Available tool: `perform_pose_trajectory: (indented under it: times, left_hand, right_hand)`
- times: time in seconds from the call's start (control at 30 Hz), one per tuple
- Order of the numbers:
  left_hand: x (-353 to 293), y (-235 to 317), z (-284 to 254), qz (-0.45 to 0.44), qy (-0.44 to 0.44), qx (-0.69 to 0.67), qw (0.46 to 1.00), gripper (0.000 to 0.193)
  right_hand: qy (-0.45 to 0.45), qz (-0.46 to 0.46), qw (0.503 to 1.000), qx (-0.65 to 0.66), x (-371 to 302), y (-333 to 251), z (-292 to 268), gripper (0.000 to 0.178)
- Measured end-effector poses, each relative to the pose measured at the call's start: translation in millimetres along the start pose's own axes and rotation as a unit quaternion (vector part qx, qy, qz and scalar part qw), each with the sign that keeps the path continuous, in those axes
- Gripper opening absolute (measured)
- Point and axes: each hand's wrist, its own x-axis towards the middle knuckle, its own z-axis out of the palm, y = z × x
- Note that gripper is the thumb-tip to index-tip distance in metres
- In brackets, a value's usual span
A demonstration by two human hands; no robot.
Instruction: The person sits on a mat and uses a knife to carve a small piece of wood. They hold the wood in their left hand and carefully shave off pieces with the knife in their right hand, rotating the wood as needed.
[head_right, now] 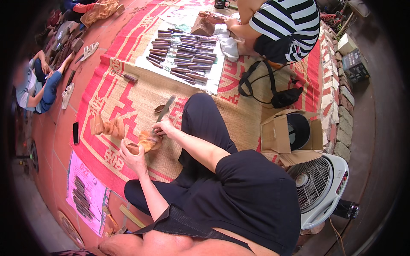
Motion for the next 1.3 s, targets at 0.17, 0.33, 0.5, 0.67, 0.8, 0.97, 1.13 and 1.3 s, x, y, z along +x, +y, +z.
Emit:
perform_pose_trajectory:
  times: [0.17,0.33,0.5,0.67,0.8,0.97,1.13,1.3]
  left_hand:
    - [-1,1,3,-0.006,-0.002,0.008,1.0,0.07]
    - [-2,-2,-1,-0.007,0.004,0.01,1.0,0.069]
    - [1,7,-1,-0.016,-0.01,0.001,1.0,0.069]
    - [-2,-2,-4,-0.031,-0.009,-0.005,0.999,0.07]
    - [-5,-8,2,-0.037,0.014,-0.024,0.999,0.072]
    - [-9,-18,-1,-0.045,0.014,-0.032,0.998,0.073]
    - [-9,-11,-3,-0.048,0.01,-0.043,0.998,0.072]
    - [-9,-14,0,-0.043,0.015,-0.039,0.998,0.072]
  right_hand:
    - [-0.123,-0.097,0.985,-0.066,-3,6,-2,0.015]
    - [-0.027,-0.011,0.999,-0.018,-7,-7,1,0.026]
    - [-0.146,-0.071,0.983,-0.085,3,12,-2,0.032]
    - [-0.03,-0.033,0.992,-0.122,1,-1,-1,0.024]
    - [-0.08,-0.09,0.991,-0.052,7,11,-3,0.021]
    - [-0.054,-0.07,0.995,-0.054,-4,1,2,0.024]
    - [-0.131,-0.105,0.979,-0.114,-6,12,10,0.028]
    - [-0.066,-0.053,0.996,-0.024,3,8,0,0.023]
